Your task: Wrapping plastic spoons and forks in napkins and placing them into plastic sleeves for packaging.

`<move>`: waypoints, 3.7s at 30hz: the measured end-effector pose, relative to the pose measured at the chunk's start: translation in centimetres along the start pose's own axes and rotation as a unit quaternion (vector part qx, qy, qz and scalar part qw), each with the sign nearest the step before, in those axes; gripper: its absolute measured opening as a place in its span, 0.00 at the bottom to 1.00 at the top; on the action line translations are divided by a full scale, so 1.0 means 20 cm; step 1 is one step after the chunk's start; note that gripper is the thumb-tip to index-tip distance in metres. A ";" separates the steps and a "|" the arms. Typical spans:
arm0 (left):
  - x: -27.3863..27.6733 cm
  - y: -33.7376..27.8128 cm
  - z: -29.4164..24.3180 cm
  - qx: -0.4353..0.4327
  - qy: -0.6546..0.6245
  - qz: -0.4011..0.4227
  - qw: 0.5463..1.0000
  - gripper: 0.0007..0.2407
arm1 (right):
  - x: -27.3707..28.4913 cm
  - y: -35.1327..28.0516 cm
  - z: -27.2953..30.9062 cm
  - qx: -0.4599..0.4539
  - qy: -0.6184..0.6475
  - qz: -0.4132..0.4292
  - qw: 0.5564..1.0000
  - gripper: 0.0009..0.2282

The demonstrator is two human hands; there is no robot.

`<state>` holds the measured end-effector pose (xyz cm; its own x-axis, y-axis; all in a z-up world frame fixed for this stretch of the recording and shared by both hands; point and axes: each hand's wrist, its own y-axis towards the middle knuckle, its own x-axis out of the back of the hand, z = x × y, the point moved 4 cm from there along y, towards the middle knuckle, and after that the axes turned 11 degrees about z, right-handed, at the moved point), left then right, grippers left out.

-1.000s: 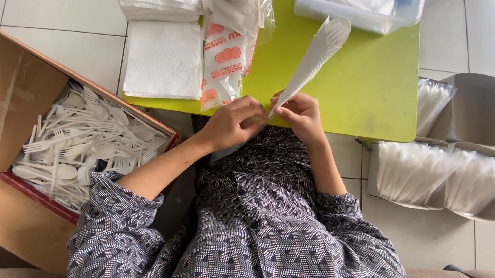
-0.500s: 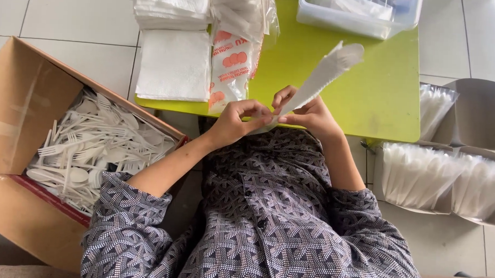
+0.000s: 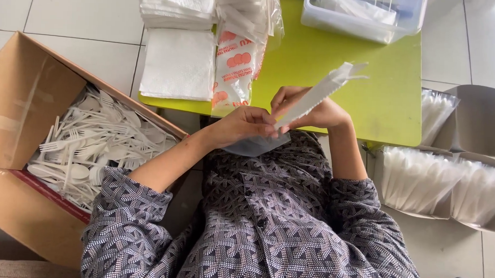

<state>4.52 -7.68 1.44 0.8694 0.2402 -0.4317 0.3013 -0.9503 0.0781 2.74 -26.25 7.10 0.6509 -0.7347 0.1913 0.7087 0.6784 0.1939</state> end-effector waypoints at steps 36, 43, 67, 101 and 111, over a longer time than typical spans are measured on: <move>-0.13 -0.01 0.00 0.060 0.111 -0.018 0.992 0.17 | 0.05 -0.35 0.05 0.017 0.030 -0.377 0.925 0.14; -0.22 -0.03 -0.08 0.041 -0.002 -0.087 0.995 0.19 | -0.03 -0.18 0.05 -0.032 -0.046 -0.310 0.949 0.19; 0.01 -0.07 -0.25 -0.175 -0.107 -0.168 0.964 0.25 | -0.24 -0.12 -0.08 -0.235 -0.017 -0.131 0.963 0.17; 0.02 0.00 -0.35 -0.203 0.028 -0.157 0.966 0.12 | -0.11 -0.39 0.17 -0.164 -0.073 -0.199 0.963 0.14; 0.10 -0.06 -0.36 -0.161 0.014 -0.171 0.972 0.14 | -0.07 -0.28 0.15 -0.147 -0.169 -0.180 0.958 0.17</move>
<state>8.68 -4.55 7.00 0.7061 0.5404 -0.4576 0.6773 -0.7040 0.2137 -2.97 -28.89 8.66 0.2591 -0.8419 0.4733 0.9491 0.3127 0.0367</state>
